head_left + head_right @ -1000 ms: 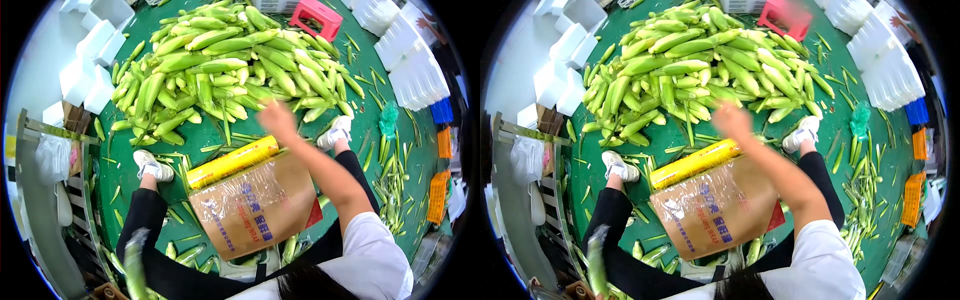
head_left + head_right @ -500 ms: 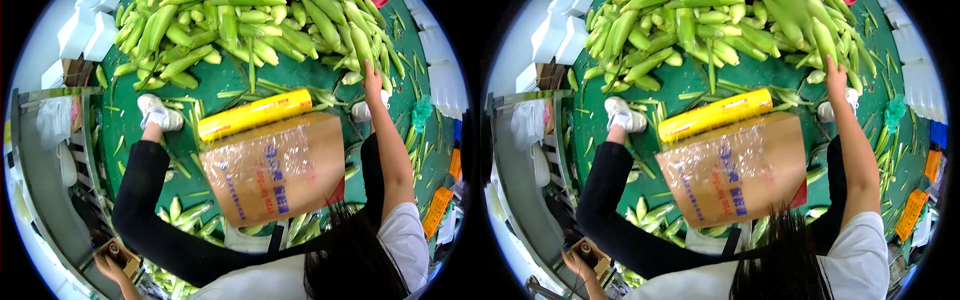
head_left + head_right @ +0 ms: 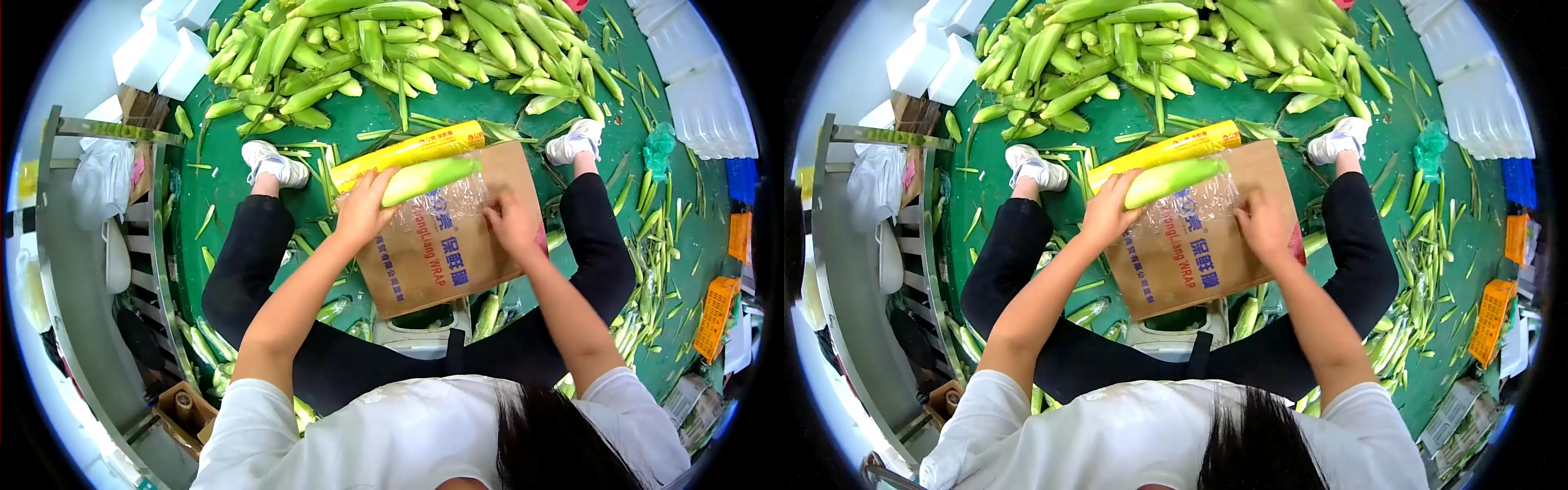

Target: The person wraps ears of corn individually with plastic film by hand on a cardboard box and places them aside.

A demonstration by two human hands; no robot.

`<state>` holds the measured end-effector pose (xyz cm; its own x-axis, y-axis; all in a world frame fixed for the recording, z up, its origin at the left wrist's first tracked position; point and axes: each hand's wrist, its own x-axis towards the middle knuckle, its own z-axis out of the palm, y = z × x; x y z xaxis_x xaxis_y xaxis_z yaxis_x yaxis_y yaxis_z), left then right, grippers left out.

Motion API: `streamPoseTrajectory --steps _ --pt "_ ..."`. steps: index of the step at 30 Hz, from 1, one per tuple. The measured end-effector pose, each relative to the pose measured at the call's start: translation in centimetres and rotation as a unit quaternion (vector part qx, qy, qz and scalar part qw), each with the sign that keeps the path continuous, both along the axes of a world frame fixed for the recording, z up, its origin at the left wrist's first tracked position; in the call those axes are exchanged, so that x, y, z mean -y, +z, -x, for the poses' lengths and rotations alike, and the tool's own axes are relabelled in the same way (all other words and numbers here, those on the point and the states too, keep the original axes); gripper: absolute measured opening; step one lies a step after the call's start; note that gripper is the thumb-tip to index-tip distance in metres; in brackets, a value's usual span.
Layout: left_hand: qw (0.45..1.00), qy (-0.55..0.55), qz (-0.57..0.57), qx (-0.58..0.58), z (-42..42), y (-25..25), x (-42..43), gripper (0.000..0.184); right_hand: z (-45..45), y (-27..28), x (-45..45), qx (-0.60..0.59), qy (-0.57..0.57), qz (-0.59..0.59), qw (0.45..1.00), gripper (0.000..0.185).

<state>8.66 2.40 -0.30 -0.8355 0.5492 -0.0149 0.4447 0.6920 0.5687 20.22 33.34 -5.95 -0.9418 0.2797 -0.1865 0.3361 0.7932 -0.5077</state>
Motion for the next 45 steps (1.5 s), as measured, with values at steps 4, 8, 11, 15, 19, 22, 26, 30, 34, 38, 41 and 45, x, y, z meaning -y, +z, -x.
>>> streamPoseTrajectory --steps 4,8,11,15,19,22,26,30,34,38,41,45 --pt "0.996 -0.024 0.078 0.021 0.4 -2.4 1.1 0.070 -2.6 -3.7 -1.0 -0.011 -0.332 0.512 0.792 0.025" --pt "0.991 -0.062 0.114 0.042 1.1 -3.2 0.1 0.069 1.5 3.0 5.1 -0.244 -0.101 0.323 0.909 0.024" --pt "0.997 -0.034 0.059 0.032 -0.1 -3.1 -1.2 0.069 5.6 -0.7 8.0 -0.155 0.197 0.069 0.966 0.040" --pt "0.980 -0.164 -0.010 -0.114 -6.9 -5.9 3.6 0.070 5.8 1.2 7.0 -0.159 0.257 -0.009 0.953 0.059" --pt "0.996 0.025 0.027 -0.080 -7.6 -4.9 2.6 0.041 7.4 -0.9 7.0 -0.184 0.318 -0.006 0.930 0.061" --pt "0.992 0.060 0.009 -0.112 -6.8 -7.1 3.3 0.018 7.6 0.0 7.3 -0.163 0.289 0.034 0.943 0.059" --pt "0.994 -0.069 -0.057 -0.069 -5.4 -5.2 5.6 0.010 7.1 1.5 6.7 -0.134 0.310 0.056 0.940 0.057" --pt "0.985 -0.137 -0.104 0.017 -5.0 -0.3 6.3 0.009 3.5 2.2 5.4 -0.062 0.382 0.008 0.922 0.059" --pt "0.974 -0.099 -0.118 0.165 -5.7 -4.3 4.4 0.011 0.5 2.2 6.4 -0.068 0.406 0.003 0.911 0.046" --pt "0.991 -0.128 -0.026 0.026 -2.2 -6.4 3.3 0.020 3.7 0.9 7.3 -0.162 0.349 -0.026 0.923 0.027" --pt "0.970 -0.179 0.150 -0.073 3.2 -3.8 1.7 0.032 9.9 0.1 8.0 -0.217 0.358 -0.048 0.907 0.023" --pt "0.990 -0.017 0.131 0.056 11.6 1.8 0.9 0.038 13.4 1.8 9.8 -0.047 0.297 -0.045 0.953 0.039"
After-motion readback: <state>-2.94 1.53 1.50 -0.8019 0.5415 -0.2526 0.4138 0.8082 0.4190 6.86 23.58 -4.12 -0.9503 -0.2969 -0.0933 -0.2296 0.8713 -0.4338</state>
